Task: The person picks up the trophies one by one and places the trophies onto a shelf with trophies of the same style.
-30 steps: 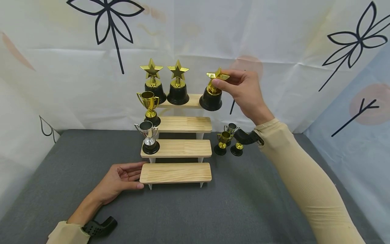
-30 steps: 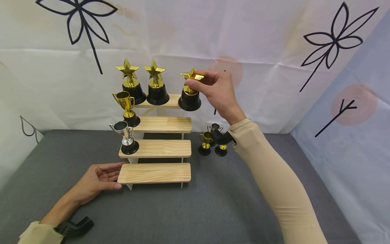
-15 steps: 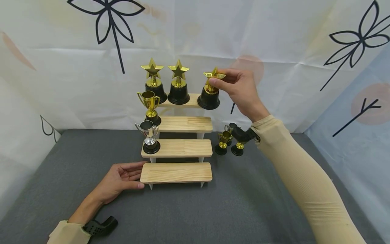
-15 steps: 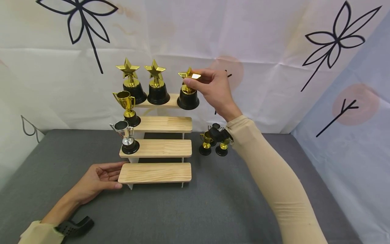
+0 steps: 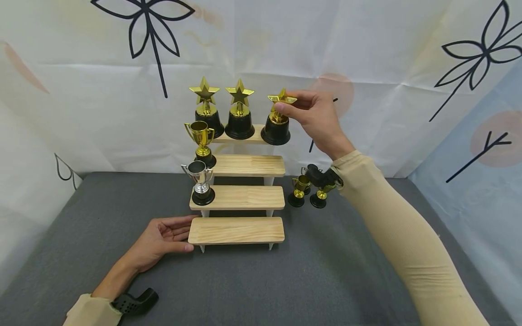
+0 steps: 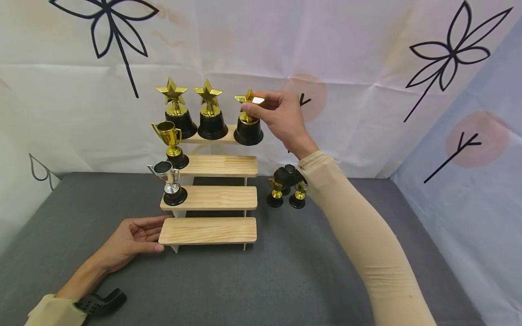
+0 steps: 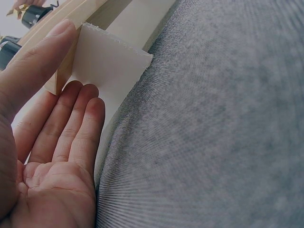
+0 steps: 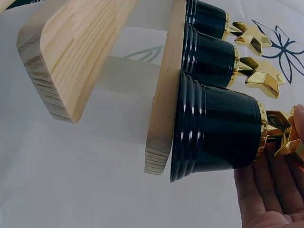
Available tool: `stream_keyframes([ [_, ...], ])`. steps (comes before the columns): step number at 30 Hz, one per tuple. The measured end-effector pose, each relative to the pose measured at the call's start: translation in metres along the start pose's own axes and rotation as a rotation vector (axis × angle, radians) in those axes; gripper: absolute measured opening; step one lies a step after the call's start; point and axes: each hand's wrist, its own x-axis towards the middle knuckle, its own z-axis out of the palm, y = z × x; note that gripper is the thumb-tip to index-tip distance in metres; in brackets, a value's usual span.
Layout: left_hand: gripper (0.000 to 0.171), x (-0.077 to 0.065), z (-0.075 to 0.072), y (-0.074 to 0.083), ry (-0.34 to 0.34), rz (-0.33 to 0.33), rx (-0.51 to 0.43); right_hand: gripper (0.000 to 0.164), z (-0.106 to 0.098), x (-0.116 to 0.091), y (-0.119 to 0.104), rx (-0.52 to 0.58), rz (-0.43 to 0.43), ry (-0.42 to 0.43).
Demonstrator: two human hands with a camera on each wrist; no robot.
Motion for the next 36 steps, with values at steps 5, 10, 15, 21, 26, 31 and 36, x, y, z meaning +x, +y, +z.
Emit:
stream_keyframes([
  [5,0.073,0.000,0.000,0.000,-0.007,0.002,-0.008,0.033,0.002,0.002,0.001,0.017,-0.002,-0.003],
  [10,0.073,0.000,-0.001,-0.001,-0.007,0.008,-0.016,0.032,0.003,0.004,0.003,0.018,-0.003,-0.010],
  [15,0.072,0.000,-0.001,-0.001,-0.015,0.018,-0.019,0.032,0.004,0.006,0.005,0.012,-0.010,-0.013],
  [21,0.072,0.000,-0.001,-0.001,-0.015,0.021,-0.022,0.032,0.004,0.009,0.008,0.019,-0.001,-0.010],
  [26,0.072,0.000,-0.001,-0.001,-0.012,0.017,-0.019,0.033,0.006,0.012,0.008,0.046,0.038,0.005],
  [31,0.072,0.000,-0.001,-0.001,-0.012,0.019,-0.022,0.033,0.008,0.014,0.008,0.069,0.051,0.006],
  [36,0.072,0.001,-0.001,-0.002,-0.020,0.025,-0.030,0.034,0.008,0.015,0.009,0.080,0.048,0.003],
])
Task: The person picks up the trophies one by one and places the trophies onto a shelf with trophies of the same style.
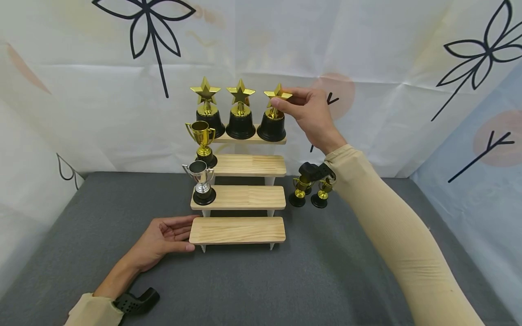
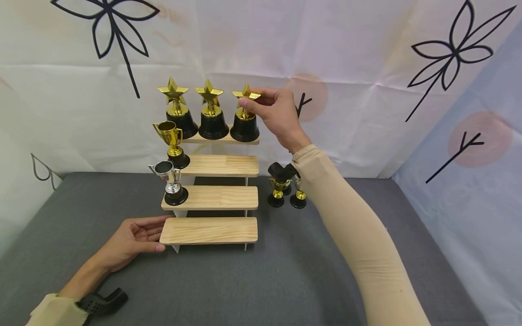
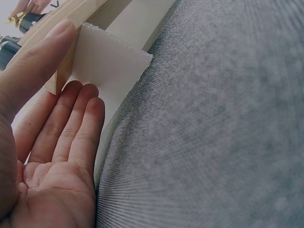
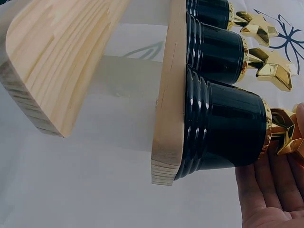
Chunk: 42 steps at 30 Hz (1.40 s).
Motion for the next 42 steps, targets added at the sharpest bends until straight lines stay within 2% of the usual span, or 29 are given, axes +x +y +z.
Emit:
stream_keyframes([
  [20,0.073,-0.0004,-0.0003,0.0005,0.018,-0.021,0.035,0.032,0.0011,0.0017,0.0030,0.072,-0.007,-0.024],
  [30,0.072,-0.0004,-0.0008,0.0001,0.015,-0.020,0.033,0.038,0.0001,0.0015,0.0040,0.089,-0.015,-0.027],
  [42,0.072,-0.0003,-0.0013,-0.0008,0.006,-0.013,0.024,0.031,-0.0084,-0.0037,0.0033,0.140,-0.040,-0.029],
])
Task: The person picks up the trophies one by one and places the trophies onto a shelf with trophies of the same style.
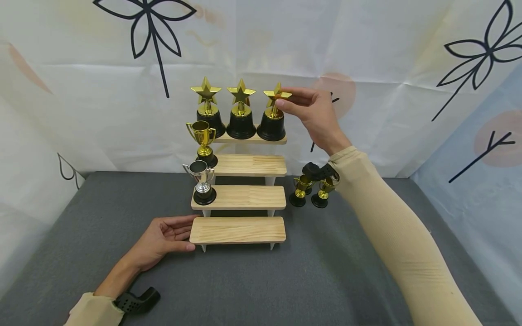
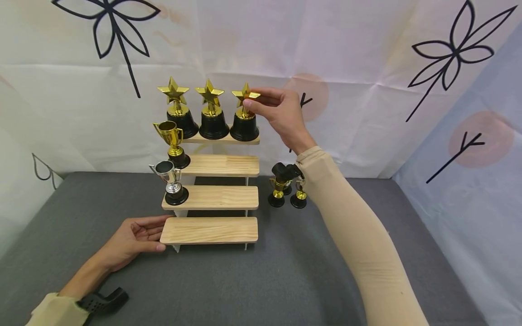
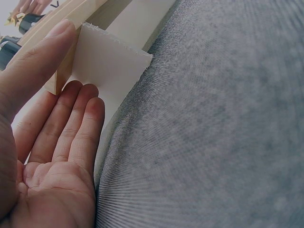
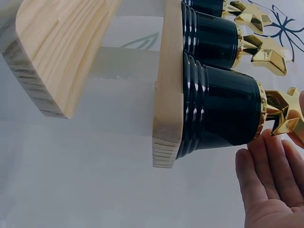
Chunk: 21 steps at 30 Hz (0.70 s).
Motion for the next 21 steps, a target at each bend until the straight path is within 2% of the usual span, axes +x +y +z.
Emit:
stream_keyframes([
  [5,0.072,0.000,0.000,0.001,0.001,-0.002,0.002,0.030,-0.002,-0.004,-0.002,0.016,0.003,0.012],
  [9,0.072,-0.001,0.001,0.001,0.005,-0.009,0.008,0.036,-0.006,-0.008,-0.003,0.017,0.018,0.021],
  [21,0.072,-0.001,0.000,0.001,-0.001,-0.009,-0.003,0.040,-0.020,-0.024,-0.003,0.026,-0.002,0.025],
])
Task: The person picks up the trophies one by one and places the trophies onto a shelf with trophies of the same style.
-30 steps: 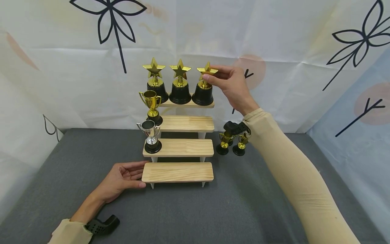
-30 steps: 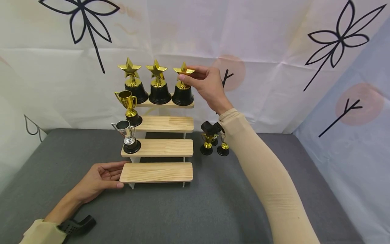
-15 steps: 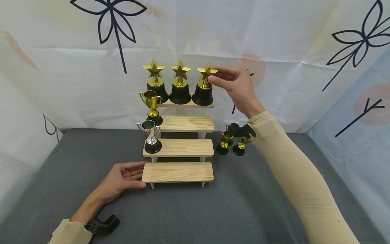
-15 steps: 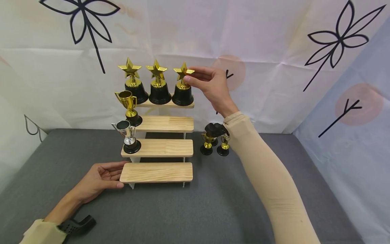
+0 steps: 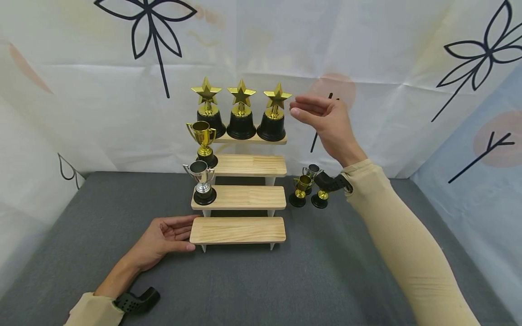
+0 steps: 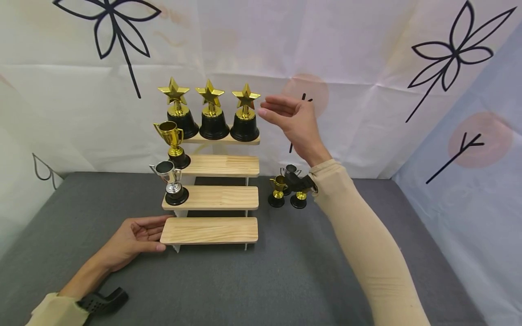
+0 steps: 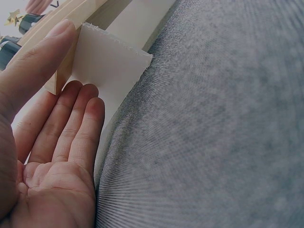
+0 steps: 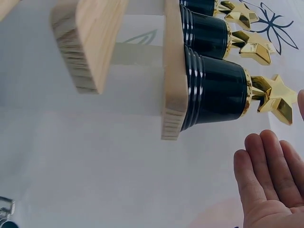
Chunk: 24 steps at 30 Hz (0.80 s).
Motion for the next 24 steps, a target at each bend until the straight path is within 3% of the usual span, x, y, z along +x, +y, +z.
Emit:
stream_keyframes([
  [24,0.072,0.000,0.000,0.001,-0.002,-0.008,0.002,0.036,-0.031,-0.052,0.015,-0.017,0.037,0.040],
])
